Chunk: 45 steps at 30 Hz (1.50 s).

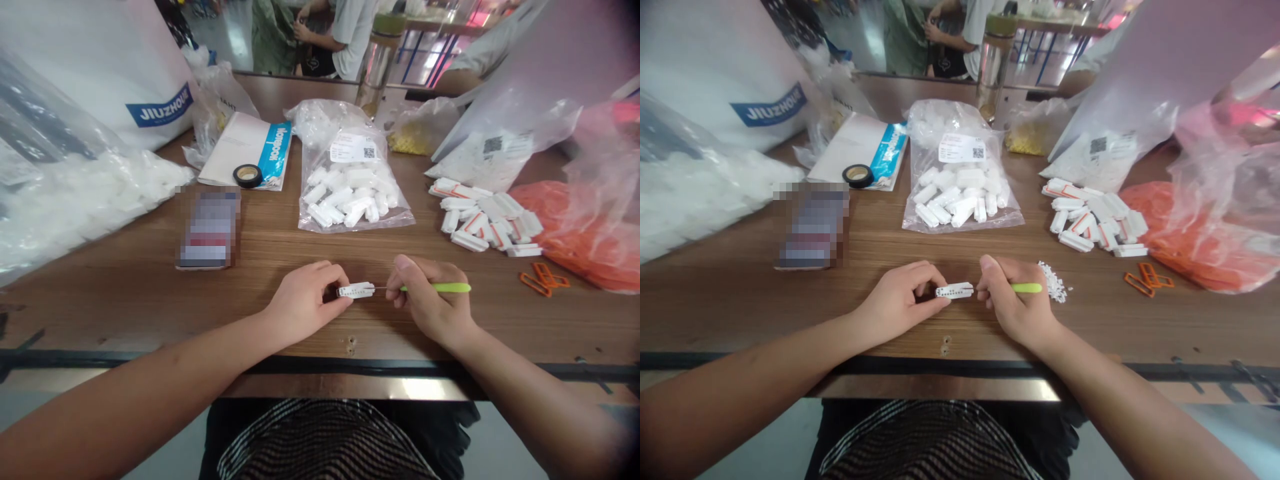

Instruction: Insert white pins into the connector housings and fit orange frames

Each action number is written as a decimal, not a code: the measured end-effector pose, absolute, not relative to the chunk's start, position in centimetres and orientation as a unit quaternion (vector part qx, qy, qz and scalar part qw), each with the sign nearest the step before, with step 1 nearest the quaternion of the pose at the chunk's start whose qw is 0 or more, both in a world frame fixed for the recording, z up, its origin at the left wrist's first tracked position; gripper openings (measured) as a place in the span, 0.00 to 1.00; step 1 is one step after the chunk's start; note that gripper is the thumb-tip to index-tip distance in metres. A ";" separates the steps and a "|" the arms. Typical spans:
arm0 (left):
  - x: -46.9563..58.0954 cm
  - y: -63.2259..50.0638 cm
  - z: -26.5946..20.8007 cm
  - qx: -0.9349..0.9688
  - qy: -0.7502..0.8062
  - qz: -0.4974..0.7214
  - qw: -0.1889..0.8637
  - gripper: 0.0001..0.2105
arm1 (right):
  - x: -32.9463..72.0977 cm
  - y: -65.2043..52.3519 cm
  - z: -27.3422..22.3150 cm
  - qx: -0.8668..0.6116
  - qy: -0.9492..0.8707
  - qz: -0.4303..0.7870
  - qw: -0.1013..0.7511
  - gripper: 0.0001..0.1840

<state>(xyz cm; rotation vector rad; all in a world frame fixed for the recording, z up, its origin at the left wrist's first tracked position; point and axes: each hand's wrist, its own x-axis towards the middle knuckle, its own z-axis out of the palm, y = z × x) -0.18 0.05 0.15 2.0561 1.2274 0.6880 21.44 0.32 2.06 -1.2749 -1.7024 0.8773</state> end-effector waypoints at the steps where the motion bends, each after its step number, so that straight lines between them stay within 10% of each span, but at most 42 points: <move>1: -0.2 0.1 0.2 0.783 0.467 0.260 0.319 0.02 | 21.4 0.3 2.1 -0.507 -0.674 0.348 0.410 0.26; 45: -0.1 0.1 0.1 0.777 0.468 0.272 0.321 0.02 | 20.7 0.7 2.3 -0.507 -0.730 0.283 0.361 0.26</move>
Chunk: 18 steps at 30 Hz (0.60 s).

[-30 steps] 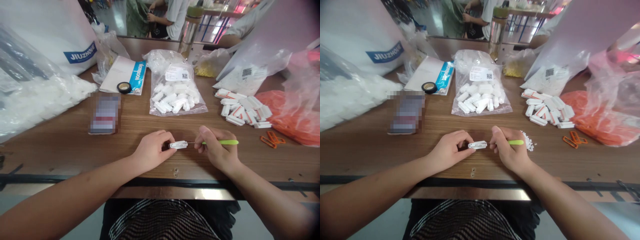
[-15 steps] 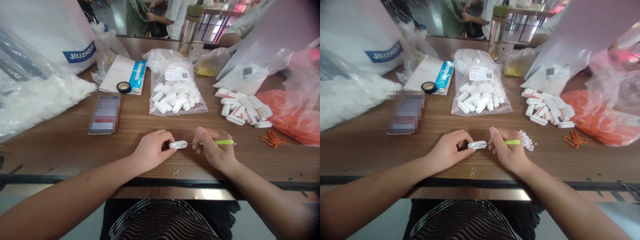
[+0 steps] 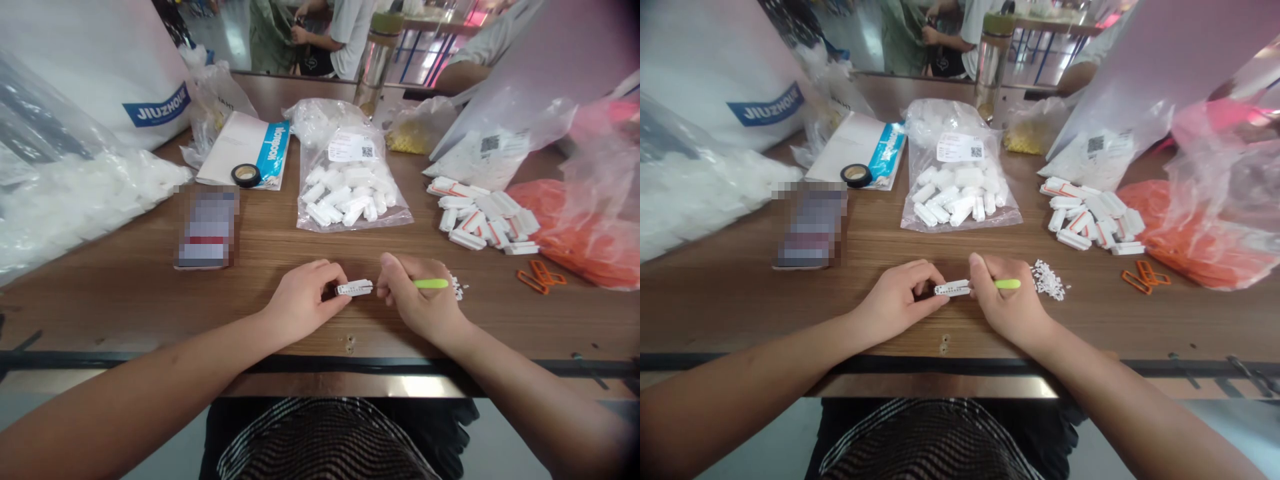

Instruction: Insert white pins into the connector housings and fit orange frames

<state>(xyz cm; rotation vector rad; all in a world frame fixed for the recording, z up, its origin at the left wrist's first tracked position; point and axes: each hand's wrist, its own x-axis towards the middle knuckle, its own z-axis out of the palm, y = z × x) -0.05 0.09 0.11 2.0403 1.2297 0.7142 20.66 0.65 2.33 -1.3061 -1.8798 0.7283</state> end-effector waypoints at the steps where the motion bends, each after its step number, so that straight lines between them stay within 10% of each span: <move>1: 0.0 0.1 0.1 0.777 0.468 0.272 0.322 0.02 | 20.7 0.6 2.4 -0.501 -0.743 0.269 0.354 0.25; 18: -0.1 0.0 0.1 0.778 0.471 0.264 0.321 0.02 | 21.2 0.8 2.0 -0.507 -0.684 0.349 0.391 0.26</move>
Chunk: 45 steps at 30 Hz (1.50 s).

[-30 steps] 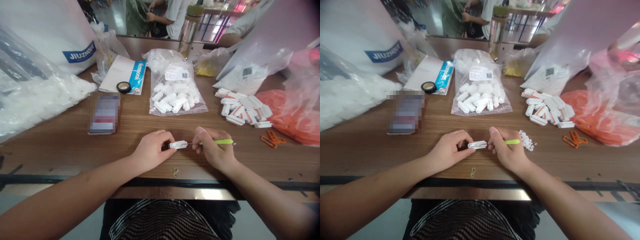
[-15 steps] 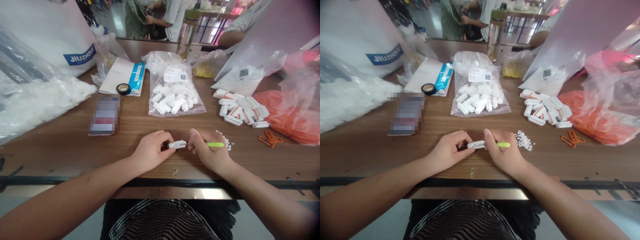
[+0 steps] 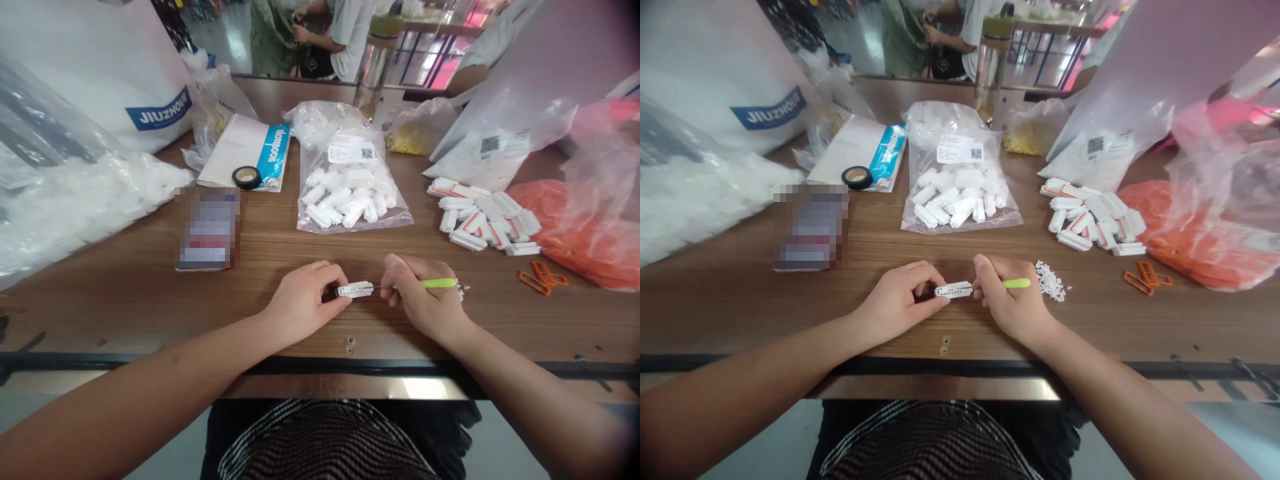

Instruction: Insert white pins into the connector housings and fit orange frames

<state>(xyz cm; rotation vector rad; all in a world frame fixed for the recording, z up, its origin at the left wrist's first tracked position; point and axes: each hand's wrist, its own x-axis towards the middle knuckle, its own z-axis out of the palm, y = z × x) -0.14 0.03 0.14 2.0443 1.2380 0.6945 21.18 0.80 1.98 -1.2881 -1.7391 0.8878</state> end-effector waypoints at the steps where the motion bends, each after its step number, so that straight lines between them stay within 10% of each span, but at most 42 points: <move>1: -0.2 0.0 0.1 0.778 0.471 0.264 0.321 0.02 | 21.2 0.8 2.0 -0.510 -0.676 0.352 0.400 0.26; 45: -0.1 0.2 0.1 0.783 0.465 0.266 0.315 0.02 | 21.5 1.0 2.0 -0.511 -0.693 0.339 0.380 0.26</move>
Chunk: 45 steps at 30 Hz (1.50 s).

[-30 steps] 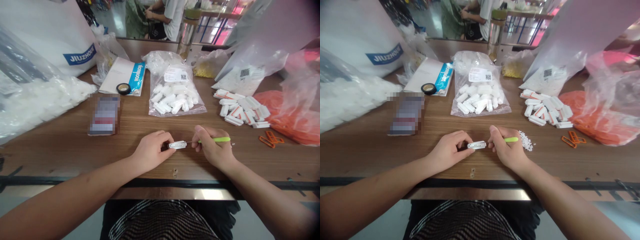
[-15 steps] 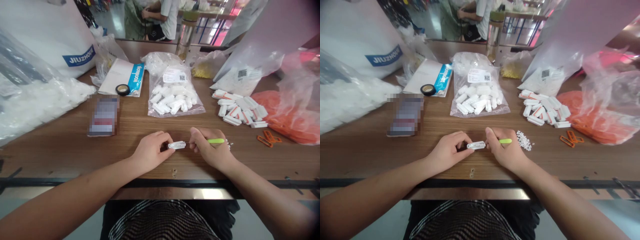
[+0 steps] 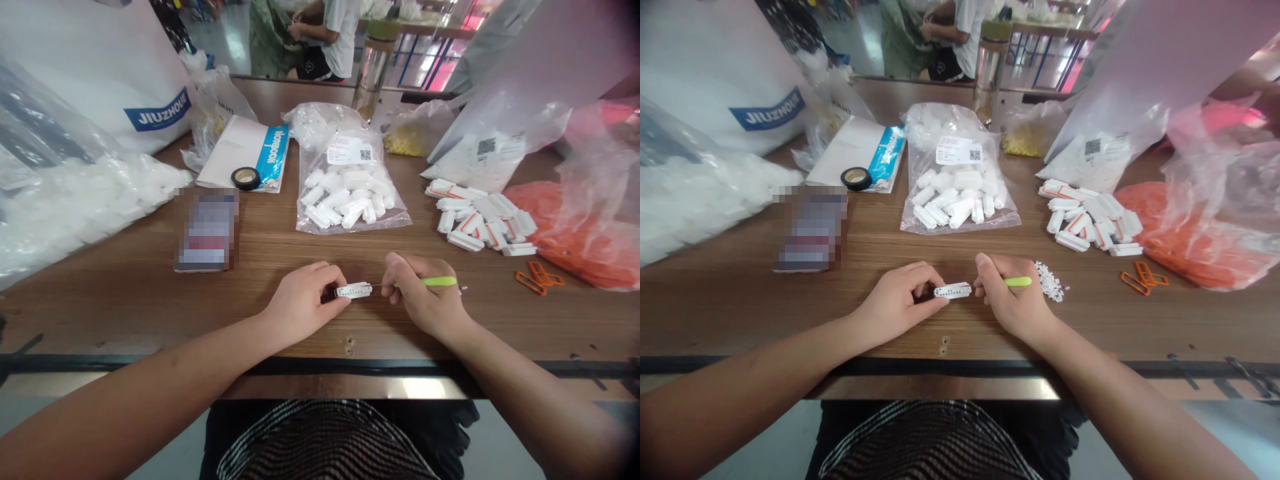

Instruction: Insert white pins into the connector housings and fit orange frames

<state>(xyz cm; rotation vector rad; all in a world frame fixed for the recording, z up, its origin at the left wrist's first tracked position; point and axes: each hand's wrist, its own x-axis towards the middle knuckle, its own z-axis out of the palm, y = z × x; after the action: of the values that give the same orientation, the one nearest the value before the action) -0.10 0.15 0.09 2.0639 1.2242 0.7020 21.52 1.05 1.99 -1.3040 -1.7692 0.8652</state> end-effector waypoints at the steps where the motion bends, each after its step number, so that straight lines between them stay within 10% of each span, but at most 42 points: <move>1: -0.1 0.1 0.1 0.784 0.464 0.267 0.315 0.02 | 21.5 1.0 2.0 -0.509 -0.697 0.336 0.376 0.26; 45: -0.1 0.1 0.1 0.781 0.468 0.265 0.317 0.02 | 21.4 1.2 2.0 -0.527 -0.656 0.378 0.387 0.28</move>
<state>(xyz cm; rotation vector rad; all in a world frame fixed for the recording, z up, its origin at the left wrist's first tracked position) -0.14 0.12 0.08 2.0557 1.2327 0.6967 21.45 1.23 1.98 -1.3404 -1.6689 0.9625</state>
